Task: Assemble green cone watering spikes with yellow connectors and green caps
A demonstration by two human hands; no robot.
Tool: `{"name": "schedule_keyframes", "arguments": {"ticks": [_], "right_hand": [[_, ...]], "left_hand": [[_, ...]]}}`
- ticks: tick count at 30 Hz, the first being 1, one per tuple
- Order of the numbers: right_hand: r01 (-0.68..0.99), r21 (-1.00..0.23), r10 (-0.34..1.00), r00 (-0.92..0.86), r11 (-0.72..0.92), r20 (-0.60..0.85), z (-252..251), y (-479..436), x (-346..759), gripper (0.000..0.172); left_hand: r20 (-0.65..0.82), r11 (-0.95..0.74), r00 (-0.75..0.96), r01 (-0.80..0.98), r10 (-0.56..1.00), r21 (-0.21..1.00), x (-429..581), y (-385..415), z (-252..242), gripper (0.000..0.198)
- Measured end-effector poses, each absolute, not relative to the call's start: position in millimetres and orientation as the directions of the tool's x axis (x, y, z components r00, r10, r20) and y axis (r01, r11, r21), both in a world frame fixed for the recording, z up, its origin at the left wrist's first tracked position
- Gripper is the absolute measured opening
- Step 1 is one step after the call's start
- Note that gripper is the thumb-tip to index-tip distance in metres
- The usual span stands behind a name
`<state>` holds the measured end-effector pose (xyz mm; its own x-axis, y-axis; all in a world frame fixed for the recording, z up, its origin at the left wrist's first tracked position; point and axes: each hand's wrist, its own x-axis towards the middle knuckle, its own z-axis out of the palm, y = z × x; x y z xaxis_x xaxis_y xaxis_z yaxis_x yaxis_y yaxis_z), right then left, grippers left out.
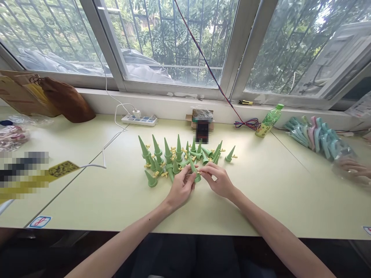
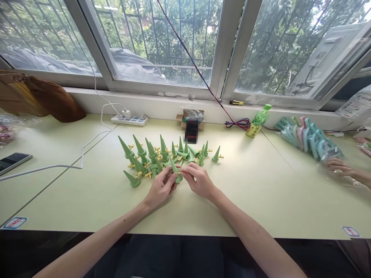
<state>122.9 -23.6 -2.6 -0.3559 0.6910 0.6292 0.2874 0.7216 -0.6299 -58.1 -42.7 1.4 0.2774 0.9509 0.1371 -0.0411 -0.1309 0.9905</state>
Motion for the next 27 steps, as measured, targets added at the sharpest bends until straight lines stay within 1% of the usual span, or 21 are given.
{"name": "schedule_keyframes", "arguments": {"ticks": [10,12,18,21,27], "right_hand": [[0.305,-0.614,0.684,-0.372,0.728,0.627,-7,-21,124,0.015],[0.295,-0.632,0.696,-0.366,0.716,0.618,-6,-21,123,0.015],[0.219,-0.739,0.762,-0.326,0.637,0.560,-4,-20,125,0.012],[0.185,-0.777,0.784,-0.325,0.601,0.529,-4,-19,126,0.013],[0.173,-0.819,0.819,-0.314,0.547,0.481,-4,-17,129,0.015]], "left_hand": [[0.131,-0.121,0.275,-0.053,0.952,0.991,-58,-42,0,0.037],[0.145,-0.138,0.276,-0.042,0.950,0.990,-58,-41,-1,0.036],[0.203,-0.208,0.287,-0.012,0.936,0.978,-57,-38,-4,0.034],[0.252,-0.267,0.294,0.011,0.922,0.964,-57,-35,-7,0.032],[0.331,-0.375,0.312,0.094,0.891,0.922,-57,-31,-10,0.029]]}}
